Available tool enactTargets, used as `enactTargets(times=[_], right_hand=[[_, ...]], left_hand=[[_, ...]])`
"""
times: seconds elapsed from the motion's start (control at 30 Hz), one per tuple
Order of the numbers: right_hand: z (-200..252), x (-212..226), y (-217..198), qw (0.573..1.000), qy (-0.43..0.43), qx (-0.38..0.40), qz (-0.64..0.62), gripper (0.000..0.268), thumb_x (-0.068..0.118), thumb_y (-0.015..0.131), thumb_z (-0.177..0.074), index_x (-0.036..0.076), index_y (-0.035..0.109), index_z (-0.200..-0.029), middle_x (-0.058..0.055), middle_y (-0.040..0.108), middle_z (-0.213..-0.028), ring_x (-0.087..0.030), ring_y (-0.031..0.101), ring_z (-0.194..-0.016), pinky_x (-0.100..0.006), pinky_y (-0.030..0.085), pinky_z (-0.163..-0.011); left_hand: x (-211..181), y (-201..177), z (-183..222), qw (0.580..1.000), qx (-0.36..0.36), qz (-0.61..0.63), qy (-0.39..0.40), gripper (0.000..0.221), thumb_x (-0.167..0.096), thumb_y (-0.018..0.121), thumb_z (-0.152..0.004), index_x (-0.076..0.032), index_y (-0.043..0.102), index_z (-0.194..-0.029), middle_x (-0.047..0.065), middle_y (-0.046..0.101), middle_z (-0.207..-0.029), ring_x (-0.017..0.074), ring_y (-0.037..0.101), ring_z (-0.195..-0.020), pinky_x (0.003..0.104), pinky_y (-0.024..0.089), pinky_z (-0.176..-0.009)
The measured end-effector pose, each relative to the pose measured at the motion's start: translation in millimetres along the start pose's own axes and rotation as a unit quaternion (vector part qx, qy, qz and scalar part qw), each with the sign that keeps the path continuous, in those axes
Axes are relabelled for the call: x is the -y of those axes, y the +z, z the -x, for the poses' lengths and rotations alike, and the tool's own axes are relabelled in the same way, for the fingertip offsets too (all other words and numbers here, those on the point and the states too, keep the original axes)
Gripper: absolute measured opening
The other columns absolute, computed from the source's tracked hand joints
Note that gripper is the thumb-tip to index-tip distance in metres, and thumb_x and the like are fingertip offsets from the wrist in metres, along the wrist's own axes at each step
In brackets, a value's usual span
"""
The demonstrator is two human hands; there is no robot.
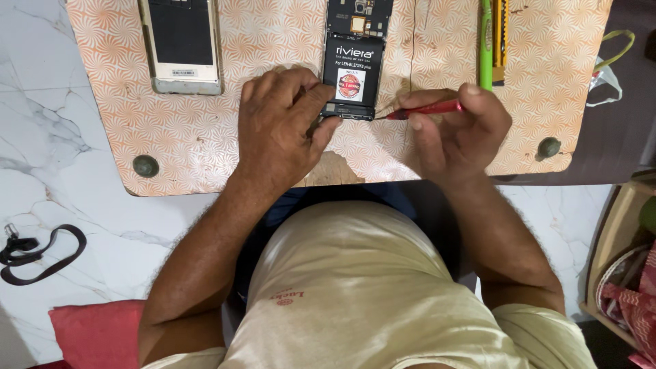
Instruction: The person removes the battery from a disassembled smartphone using a red screwdriver and a yellow plastic pry tool. They carefully pry around the battery edges, lift it out, and set it aside on the table.
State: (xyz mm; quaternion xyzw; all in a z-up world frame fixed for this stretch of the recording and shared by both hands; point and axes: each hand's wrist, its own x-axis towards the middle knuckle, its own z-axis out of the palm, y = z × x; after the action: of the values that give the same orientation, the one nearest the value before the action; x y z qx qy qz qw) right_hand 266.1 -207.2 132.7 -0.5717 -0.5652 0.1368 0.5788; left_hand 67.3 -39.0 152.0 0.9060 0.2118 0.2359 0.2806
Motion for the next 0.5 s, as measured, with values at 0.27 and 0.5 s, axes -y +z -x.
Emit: enactTargets(times=[0.27,0.5], right_hand=[[-2.3,-1.4,-1.9,0.999,-0.014,0.029,0.007,0.062,-0.009,0.058,-0.106,0.012,0.021,-0.151,-0.028,0.064,-0.116,-0.029,0.073,-0.099,-0.034,0.062,-0.089],[-5.0,0.2,1.2,0.999,-0.018,0.037,0.006,0.059,-0.010,0.058,-0.107,0.010,0.022,-0.149,-0.030,0.066,-0.116,-0.029,0.072,-0.101,-0.034,0.063,-0.088]], left_hand=[[0.1,-2.1,-0.2,1.000,0.010,0.004,-0.006,0.043,-0.011,0.088,-0.079,-0.008,0.073,-0.119,0.007,0.060,-0.119,0.0263,0.059,-0.114,0.044,0.042,-0.098],[1.9,0.1,0.3,1.000,0.005,0.007,-0.002,0.043,-0.011,0.088,-0.079,-0.008,0.073,-0.119,0.007,0.060,-0.119,0.0246,0.060,-0.113,0.043,0.042,-0.097]])
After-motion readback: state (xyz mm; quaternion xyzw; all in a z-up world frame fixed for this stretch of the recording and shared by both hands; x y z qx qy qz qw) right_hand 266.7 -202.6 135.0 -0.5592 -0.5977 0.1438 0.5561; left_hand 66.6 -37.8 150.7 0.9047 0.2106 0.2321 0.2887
